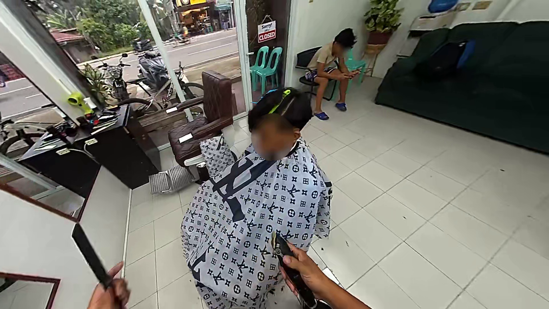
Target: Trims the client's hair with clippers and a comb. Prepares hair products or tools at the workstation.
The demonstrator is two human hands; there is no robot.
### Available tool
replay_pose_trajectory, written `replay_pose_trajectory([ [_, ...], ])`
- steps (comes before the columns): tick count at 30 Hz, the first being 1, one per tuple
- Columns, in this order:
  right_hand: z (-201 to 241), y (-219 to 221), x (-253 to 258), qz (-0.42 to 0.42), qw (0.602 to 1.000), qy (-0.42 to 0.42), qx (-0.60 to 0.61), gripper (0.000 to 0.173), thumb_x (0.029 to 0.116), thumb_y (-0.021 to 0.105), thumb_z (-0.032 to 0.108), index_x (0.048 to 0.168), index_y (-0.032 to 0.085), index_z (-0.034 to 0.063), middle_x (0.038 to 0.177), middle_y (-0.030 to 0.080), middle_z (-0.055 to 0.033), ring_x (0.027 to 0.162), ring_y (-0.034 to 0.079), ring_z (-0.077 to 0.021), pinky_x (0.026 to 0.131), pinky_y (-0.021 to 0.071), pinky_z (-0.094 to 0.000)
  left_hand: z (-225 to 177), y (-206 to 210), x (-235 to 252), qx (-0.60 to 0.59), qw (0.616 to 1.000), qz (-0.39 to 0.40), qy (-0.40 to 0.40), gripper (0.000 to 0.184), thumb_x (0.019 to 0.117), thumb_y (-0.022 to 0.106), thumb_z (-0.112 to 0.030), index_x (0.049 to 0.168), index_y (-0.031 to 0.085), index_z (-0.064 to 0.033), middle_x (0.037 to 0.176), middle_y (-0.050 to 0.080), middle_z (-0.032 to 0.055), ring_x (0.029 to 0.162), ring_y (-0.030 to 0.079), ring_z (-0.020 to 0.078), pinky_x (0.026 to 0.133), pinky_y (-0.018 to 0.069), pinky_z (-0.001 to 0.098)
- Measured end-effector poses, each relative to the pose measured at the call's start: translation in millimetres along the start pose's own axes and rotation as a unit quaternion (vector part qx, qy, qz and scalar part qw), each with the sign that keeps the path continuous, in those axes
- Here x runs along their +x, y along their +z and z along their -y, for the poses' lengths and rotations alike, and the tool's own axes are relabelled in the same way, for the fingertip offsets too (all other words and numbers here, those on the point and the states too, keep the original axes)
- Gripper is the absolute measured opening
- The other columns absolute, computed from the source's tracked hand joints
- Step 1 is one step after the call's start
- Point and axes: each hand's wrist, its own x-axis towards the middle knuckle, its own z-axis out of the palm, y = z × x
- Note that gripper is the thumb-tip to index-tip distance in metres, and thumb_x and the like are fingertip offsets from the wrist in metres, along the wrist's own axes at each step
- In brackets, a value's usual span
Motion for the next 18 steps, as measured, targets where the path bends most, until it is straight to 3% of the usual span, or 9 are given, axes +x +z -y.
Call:
replay_pose_trajectory([
  [2, 14.8, -21.3, 0.5, -0.022, 1.0, -0.018, -0.013, 0.062, 0.0806, 0.078, 0.027, 0.129, 0.046, 0.0068, 0.071, 0.065, -0.001, 0.048, 0.061, -0.0122, 0.046, 0.0553, -0.0272, 6.3, 69.6, 11.3, -0.024, 0.999, 0.019, 0.03, 0.03, 0.1094, 0.029, -0.018, 0.11, 0.058, -0.0133, 0.068, 0.059, -0.0162, 0.058, 0.057, -0.0022, 0.057, 0.0511, 0.0151],
  [4, 29.1, -49.8, 2.1, -0.031, 0.998, -0.05, -0.006, 0.06, 0.0763, 0.083, 0.024, 0.124, 0.052, 0.0047, 0.073, 0.066, -0.0008, 0.05, 0.063, -0.0125, 0.049, 0.0576, -0.0285, 2.3, 132.3, 29.6, -0.043, 0.995, 0.059, 0.063, 0.019, 0.1061, 0.039, -0.011, 0.102, 0.057, -0.0132, 0.071, 0.067, -0.0114, 0.054, 0.063, 0.0015, 0.05, 0.0551, 0.0173],
  [6, 42.7, -80.3, 0.5, -0.04, 0.996, -0.073, 0.023, 0.058, 0.0742, 0.087, 0.027, 0.118, 0.057, 0.0041, 0.073, 0.067, -0.0016, 0.052, 0.065, -0.0142, 0.052, 0.0597, -0.0313, -7.5, 188.9, 49.1, -0.029, 0.988, 0.118, 0.092, 0.015, 0.105, 0.043, -0.011, 0.103, 0.058, -0.0124, 0.075, 0.069, -0.0109, 0.051, 0.061, 0.001, 0.046, 0.0537, 0.017],
  [9, 69.9, -112.8, -2.4, -0.07, 0.992, -0.084, 0.062, 0.06, 0.075, 0.087, 0.03, 0.116, 0.052, 0.005, 0.074, 0.068, -0.0032, 0.051, 0.065, -0.0155, 0.049, 0.0588, -0.0316, -23.6, 266.6, 81.3, 0.056, 0.962, 0.205, 0.173, 0.021, 0.1069, 0.042, -0.015, 0.108, 0.061, -0.0052, 0.076, 0.068, -0.0135, 0.054, 0.055, -0.0055, 0.051, 0.048, 0.0127],
  [11, 91.2, -129.0, 0.3, -0.099, 0.991, -0.079, 0.05, 0.061, 0.0809, 0.082, 0.043, 0.116, 0.049, 0.0056, 0.074, 0.067, -0.0028, 0.048, 0.062, -0.0138, 0.045, 0.0559, -0.0294, -25.7, 305.9, 106.6, 0.145, 0.909, 0.29, 0.262, 0.031, 0.1074, 0.045, -0.019, 0.11, 0.067, 0.0031, 0.084, 0.069, -0.0074, 0.066, 0.056, -0.006, 0.063, 0.0487, 0.014],
  [14, 121.0, -144.5, 8.6, -0.138, 0.986, -0.084, 0.026, 0.057, 0.0942, 0.053, 0.057, 0.121, 0.049, 0.0065, 0.073, 0.066, -0.0019, 0.047, 0.06, -0.0119, 0.043, 0.0535, -0.0272, -26.9, 350.7, 134.1, 0.255, 0.815, 0.405, 0.327, 0.031, 0.1033, 0.057, -0.024, 0.117, 0.073, -0.0007, 0.102, 0.073, 0.0083, 0.091, 0.068, 0.0102, 0.087, 0.0564, 0.0327],
  [16, 140.0, -146.4, 16.7, -0.155, 0.982, -0.109, 0.026, 0.049, 0.0961, 0.043, 0.046, 0.126, 0.048, 0.0074, 0.072, 0.066, -0.003, 0.048, 0.061, -0.0126, 0.044, 0.0538, -0.0271, -26.7, 371.3, 147.4, 0.272, 0.786, 0.451, 0.325, 0.028, 0.0956, 0.07, -0.021, 0.116, 0.074, -0.0029, 0.106, 0.073, 0.0098, 0.096, 0.07, 0.0142, 0.091, 0.0568, 0.0375],
  [18, 158.8, -143.5, 25.8, -0.169, 0.974, -0.147, 0.007, 0.044, 0.0952, 0.046, 0.037, 0.128, 0.049, 0.007, 0.072, 0.067, -0.003, 0.051, 0.064, -0.0136, 0.046, 0.0561, -0.0283, -27.0, 384.7, 163.9, 0.284, 0.777, 0.468, 0.31, 0.025, 0.0877, 0.08, -0.018, 0.108, 0.075, -0.0044, 0.1, 0.074, 0.0063, 0.091, 0.07, 0.0121, 0.087, 0.0571, 0.0372],
])
